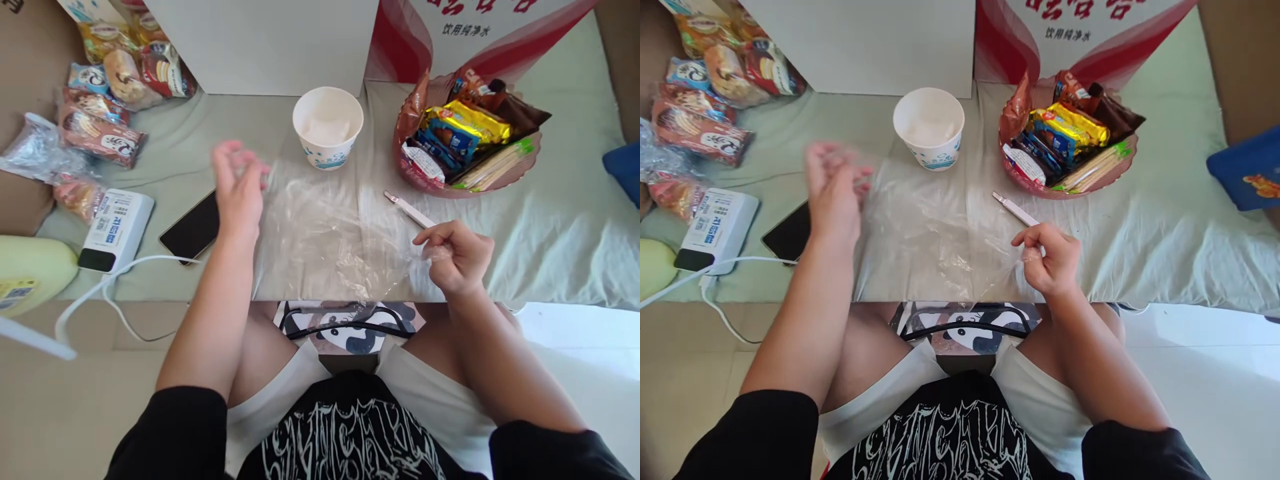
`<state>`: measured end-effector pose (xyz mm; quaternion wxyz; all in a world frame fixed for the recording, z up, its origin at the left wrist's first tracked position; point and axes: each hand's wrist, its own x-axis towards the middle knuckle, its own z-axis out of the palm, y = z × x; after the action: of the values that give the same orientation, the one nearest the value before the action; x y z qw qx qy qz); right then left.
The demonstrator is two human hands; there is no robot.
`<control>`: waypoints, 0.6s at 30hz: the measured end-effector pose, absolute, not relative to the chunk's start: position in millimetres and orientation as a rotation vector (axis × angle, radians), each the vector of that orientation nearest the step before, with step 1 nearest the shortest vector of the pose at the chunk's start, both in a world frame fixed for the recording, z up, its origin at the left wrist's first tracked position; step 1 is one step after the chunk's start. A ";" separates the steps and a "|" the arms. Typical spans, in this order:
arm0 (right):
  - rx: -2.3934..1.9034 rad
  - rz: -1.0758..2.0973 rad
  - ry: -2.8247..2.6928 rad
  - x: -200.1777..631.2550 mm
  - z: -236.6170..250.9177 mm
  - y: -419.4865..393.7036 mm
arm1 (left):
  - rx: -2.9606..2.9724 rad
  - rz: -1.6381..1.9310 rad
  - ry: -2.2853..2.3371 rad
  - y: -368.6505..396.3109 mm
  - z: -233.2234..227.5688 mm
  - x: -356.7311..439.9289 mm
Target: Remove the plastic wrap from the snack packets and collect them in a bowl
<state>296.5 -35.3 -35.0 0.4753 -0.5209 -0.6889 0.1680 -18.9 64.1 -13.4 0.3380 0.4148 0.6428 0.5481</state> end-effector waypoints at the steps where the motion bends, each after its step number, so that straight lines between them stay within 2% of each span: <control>1: -1.334 0.406 -1.636 296.4 -35.6 -36.0 | 1.250 1.509 1.758 52.5 -8.7 -18.1; 4: -1.464 0.380 -1.566 292.9 -37.1 -35.3 | 1.656 1.433 1.715 -5.1 2.9 -2.7; 8: -1.396 0.495 -1.689 287.6 -36.6 -32.7 | 2.112 0.744 1.074 -65.3 -2.8 24.4; 9: -1.327 0.581 -1.762 286.4 -35.9 -32.4 | 2.127 0.624 1.015 -67.2 -7.2 26.8; 13: -1.057 0.931 -2.076 279.6 -33.7 -31.7 | 2.028 0.554 1.286 -35.6 -22.4 20.4; 15: -0.965 0.971 -2.160 276.2 -34.1 -31.1 | 2.053 0.530 1.324 -15.2 -25.5 18.7; 18: -0.939 0.871 -2.203 276.5 -35.9 -30.0 | 2.136 0.526 1.305 3.9 -27.4 23.2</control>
<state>276.5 -30.0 -35.9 0.2924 -0.3524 -0.8267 0.3270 23.2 3.9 -27.4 0.2878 0.7997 0.4888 0.1969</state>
